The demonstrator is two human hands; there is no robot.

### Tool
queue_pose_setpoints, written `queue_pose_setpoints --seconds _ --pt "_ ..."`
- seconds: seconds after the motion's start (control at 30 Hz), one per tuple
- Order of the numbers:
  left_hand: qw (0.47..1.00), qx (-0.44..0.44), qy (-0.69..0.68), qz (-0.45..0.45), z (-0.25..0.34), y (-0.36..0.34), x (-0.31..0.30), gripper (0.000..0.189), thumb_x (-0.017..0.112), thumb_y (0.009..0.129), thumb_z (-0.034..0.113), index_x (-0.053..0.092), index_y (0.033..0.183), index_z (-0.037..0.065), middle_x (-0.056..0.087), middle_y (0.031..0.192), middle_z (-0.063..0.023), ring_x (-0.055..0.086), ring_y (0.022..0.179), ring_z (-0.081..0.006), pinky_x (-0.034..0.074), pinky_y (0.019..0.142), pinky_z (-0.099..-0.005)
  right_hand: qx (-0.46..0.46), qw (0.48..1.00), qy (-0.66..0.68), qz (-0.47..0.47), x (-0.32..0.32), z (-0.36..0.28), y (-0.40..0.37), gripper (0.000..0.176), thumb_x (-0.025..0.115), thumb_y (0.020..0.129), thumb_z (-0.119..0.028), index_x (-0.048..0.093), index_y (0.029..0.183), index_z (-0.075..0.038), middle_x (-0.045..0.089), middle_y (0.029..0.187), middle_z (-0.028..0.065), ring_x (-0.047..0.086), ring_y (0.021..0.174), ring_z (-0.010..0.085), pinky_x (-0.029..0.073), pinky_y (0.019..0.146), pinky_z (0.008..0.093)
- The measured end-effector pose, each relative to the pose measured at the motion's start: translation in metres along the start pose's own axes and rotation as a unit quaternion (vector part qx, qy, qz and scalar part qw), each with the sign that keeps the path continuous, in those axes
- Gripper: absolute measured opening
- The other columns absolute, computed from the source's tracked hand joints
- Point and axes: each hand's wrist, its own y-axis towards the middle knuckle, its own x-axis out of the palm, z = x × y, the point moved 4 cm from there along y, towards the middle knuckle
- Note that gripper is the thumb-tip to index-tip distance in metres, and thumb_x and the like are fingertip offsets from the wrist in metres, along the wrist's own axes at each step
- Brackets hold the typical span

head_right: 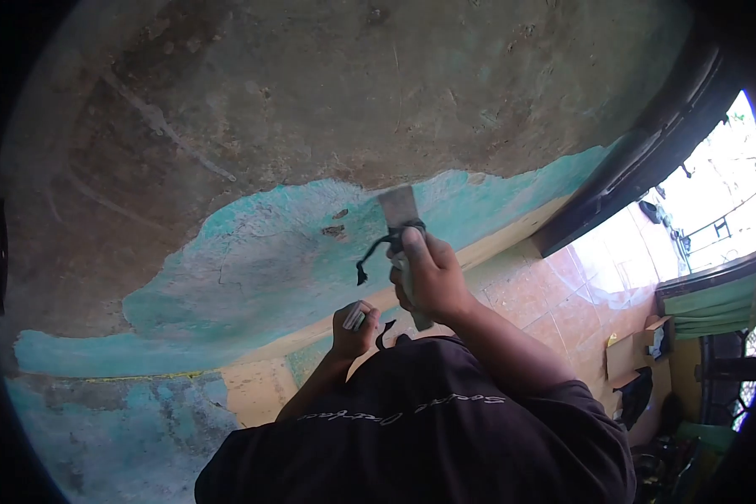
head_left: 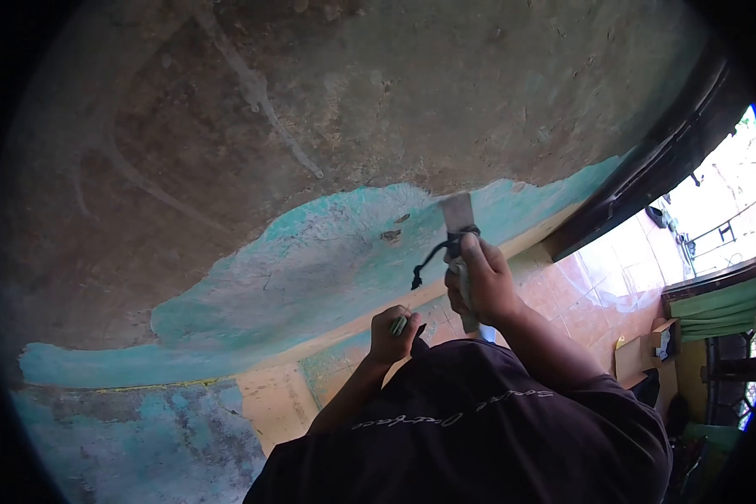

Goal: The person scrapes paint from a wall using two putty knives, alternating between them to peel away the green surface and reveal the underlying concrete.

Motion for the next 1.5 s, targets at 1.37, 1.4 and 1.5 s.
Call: queue_pose_setpoints --seconds 1.37,1.4,1.5 --pt "0.979 -0.030 -0.201 -0.036 0.031 0.034 -0.032 0.050 0.042 0.093 0.051 0.048 0.081 0.003 0.049 0.066 -0.0062 0.048 0.056 -0.0139 0.040 0.053 -0.0268 0.040 0.999 0.025 0.019 -0.015 -0.003 0.000 0.035 0.037 0.097 -0.044 0.046 0.090 -0.011 0.040 0.054 0.0018 0.033 0.035 0.0111 0.026 0.032 0.0250" --pt "0.980 -0.025 -0.193 -0.037 0.031 0.037 -0.033 0.050 0.042 0.094 0.050 0.048 0.081 0.003 0.049 0.066 -0.0062 0.048 0.056 -0.0138 0.040 0.053 -0.0268 0.032 0.999 0.025 0.007 -0.017 -0.004 0.001 0.035 0.037 0.097 -0.044 0.046 0.089 -0.011 0.040 0.054 0.0016 0.033 0.035 0.0110 0.025 0.032 0.0248" --pt "0.982 -0.017 -0.184 -0.028 0.027 0.040 -0.036 0.050 0.042 0.093 0.050 0.048 0.080 0.003 0.049 0.066 -0.0060 0.048 0.056 -0.0138 0.039 0.053 -0.0269 0.033 0.999 0.037 -0.003 -0.036 0.015 -0.005 0.036 0.039 0.097 -0.042 0.048 0.092 -0.008 0.044 0.057 0.0041 0.039 0.037 0.0128 0.032 0.034 0.0277"
